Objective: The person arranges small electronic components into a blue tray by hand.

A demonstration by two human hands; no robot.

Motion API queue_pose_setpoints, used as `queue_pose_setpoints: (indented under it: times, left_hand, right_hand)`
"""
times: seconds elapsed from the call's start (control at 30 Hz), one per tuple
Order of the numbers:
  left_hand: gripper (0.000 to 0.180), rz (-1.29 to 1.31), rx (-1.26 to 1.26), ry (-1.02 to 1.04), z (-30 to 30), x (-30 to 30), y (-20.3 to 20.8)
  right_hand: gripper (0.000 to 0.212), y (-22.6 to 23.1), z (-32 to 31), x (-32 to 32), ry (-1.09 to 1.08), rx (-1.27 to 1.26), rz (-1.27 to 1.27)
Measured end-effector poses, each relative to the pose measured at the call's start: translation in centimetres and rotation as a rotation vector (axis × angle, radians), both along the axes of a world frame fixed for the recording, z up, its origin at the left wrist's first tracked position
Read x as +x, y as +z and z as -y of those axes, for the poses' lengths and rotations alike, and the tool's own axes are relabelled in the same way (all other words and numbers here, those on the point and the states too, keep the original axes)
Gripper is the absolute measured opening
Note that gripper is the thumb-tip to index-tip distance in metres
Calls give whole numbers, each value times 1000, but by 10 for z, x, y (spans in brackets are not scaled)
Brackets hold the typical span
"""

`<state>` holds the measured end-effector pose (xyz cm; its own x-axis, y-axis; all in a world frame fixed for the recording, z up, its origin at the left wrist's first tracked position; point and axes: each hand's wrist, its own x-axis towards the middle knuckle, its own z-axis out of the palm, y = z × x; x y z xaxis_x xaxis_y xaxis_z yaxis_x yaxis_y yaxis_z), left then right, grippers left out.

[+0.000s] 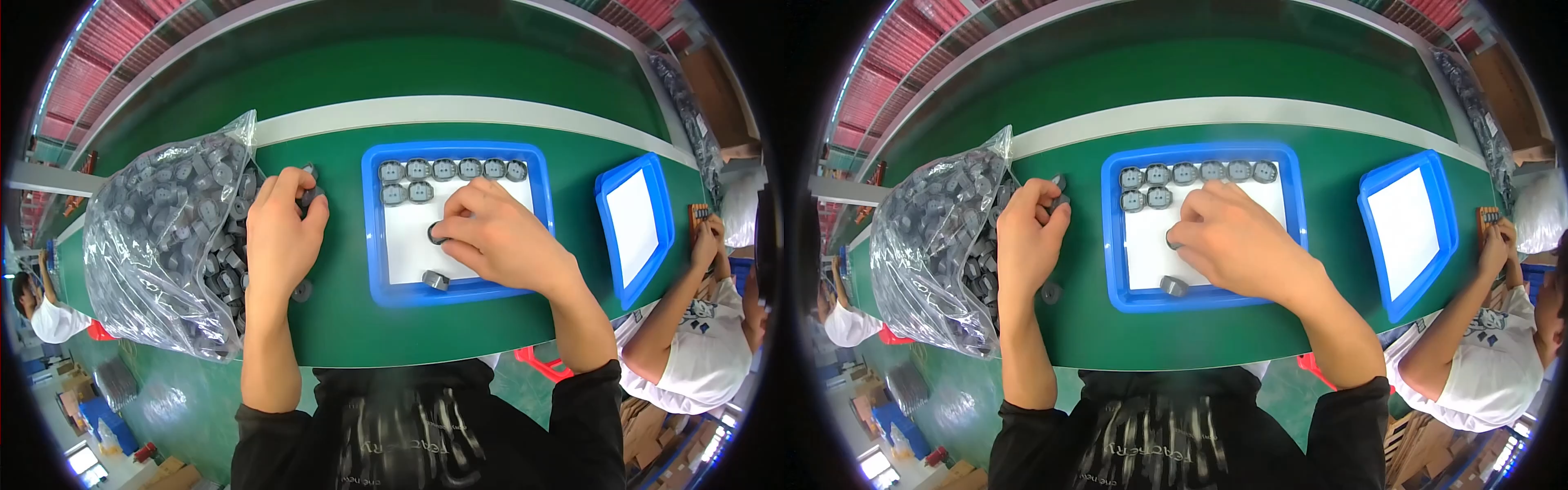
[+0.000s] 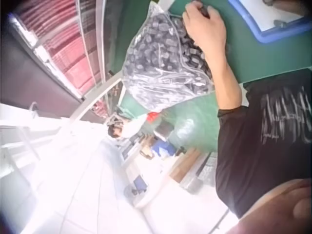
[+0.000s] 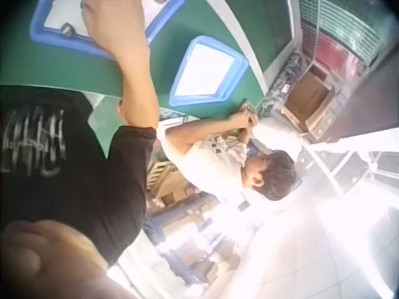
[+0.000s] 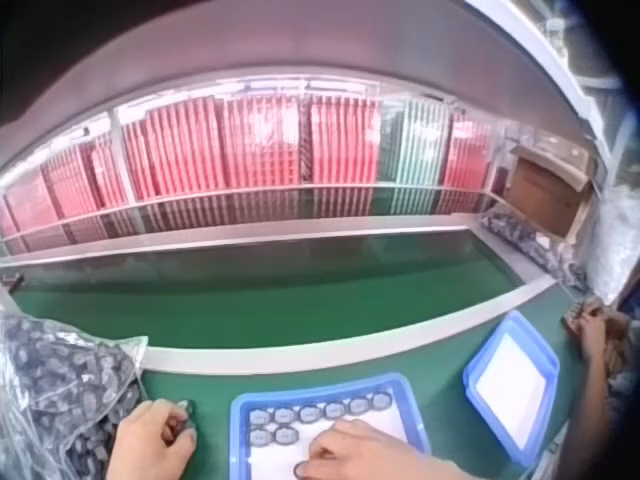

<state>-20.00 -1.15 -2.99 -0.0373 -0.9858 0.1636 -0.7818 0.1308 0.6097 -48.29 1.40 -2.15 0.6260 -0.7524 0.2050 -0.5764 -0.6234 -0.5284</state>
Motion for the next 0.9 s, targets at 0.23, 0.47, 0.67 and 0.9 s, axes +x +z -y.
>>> queue_pose_setpoints:
  times: [0.23, 0.47, 0.67, 0.9]
  left_hand:
    - [12, -162, 15, -110, 0, -5, -2]
    - [9, -178, 79, -132, 0, 0, -2]
    - [13, 166, -43, -122, 0, 3, -1]
    - [21, 64, 72, -212, -10, 6, 7]
  right_hand:
    - [13, -7, 0, 5, -30, -63, -25]
    - [14, -11, 0, 7, -34, -88, -10]
    - [13, -8, -1, 8, -38, -62, -2]
    - [10, -11, 0, 10, -31, -96, -4]
